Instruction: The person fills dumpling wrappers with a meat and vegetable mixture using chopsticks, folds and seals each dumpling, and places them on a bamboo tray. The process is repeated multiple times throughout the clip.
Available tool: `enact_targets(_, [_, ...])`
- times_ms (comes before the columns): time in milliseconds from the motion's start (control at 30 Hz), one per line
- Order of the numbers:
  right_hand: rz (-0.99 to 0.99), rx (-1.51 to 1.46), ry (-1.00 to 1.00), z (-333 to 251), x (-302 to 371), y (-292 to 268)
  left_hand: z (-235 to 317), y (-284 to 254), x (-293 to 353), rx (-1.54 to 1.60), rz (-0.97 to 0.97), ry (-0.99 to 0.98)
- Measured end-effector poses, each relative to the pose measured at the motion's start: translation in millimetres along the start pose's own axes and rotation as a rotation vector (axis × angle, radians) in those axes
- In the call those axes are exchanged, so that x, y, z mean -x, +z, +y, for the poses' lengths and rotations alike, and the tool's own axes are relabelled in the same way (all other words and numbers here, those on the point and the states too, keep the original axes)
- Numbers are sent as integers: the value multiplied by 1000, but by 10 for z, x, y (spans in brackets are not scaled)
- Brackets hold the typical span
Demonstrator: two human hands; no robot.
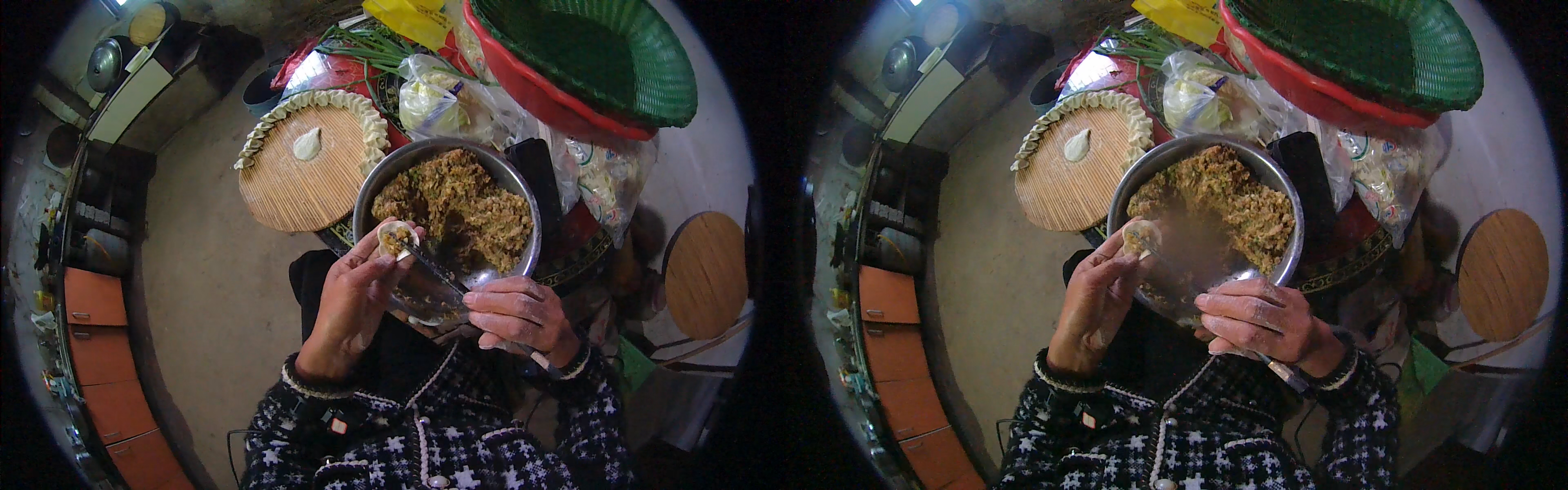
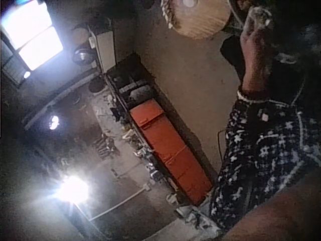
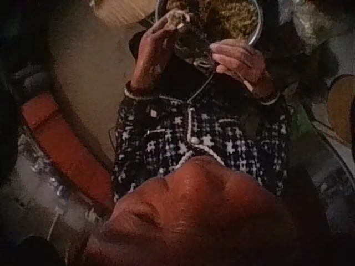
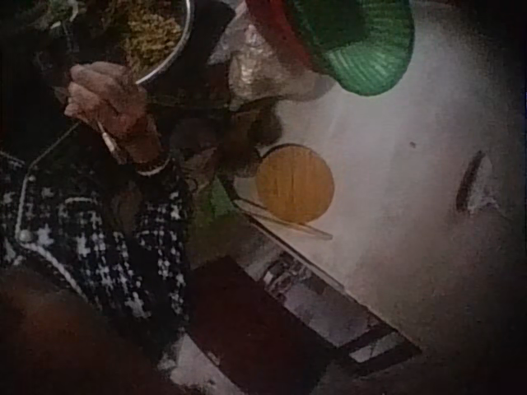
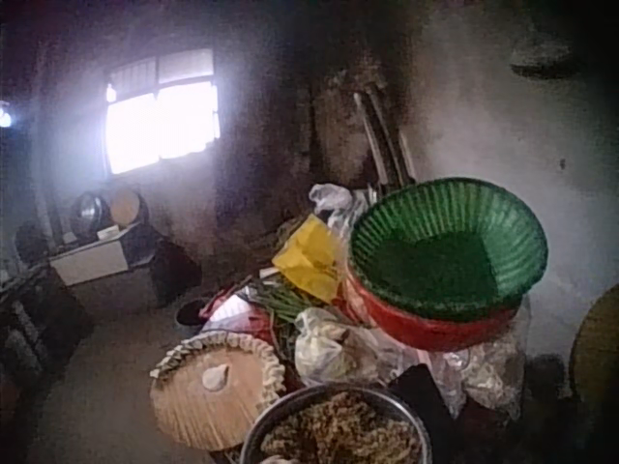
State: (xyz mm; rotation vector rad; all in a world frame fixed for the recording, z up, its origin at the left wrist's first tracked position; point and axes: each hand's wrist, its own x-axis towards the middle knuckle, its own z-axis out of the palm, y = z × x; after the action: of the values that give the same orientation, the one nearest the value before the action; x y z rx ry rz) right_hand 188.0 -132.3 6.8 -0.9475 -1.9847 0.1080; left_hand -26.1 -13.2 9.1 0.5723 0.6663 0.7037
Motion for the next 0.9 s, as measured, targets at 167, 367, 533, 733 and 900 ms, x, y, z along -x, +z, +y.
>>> enact_targets(167, [107,-120,146,7,18,-158,19,-45,-52,49,23,46])
enact_targets(367, [572,-434,534,99,36,84,3,-18,-39,45,8,23])
enact_targets(533, [828,-830,844,137,62,200,7,56,-1,78,-56,23])
enact_targets(733, [786,-806,838,159,59,147,11,74,4,83,-60,-13])
enact_targets(900, [770,-787,745,143,43,78,2,56,-21,50,-66,39])
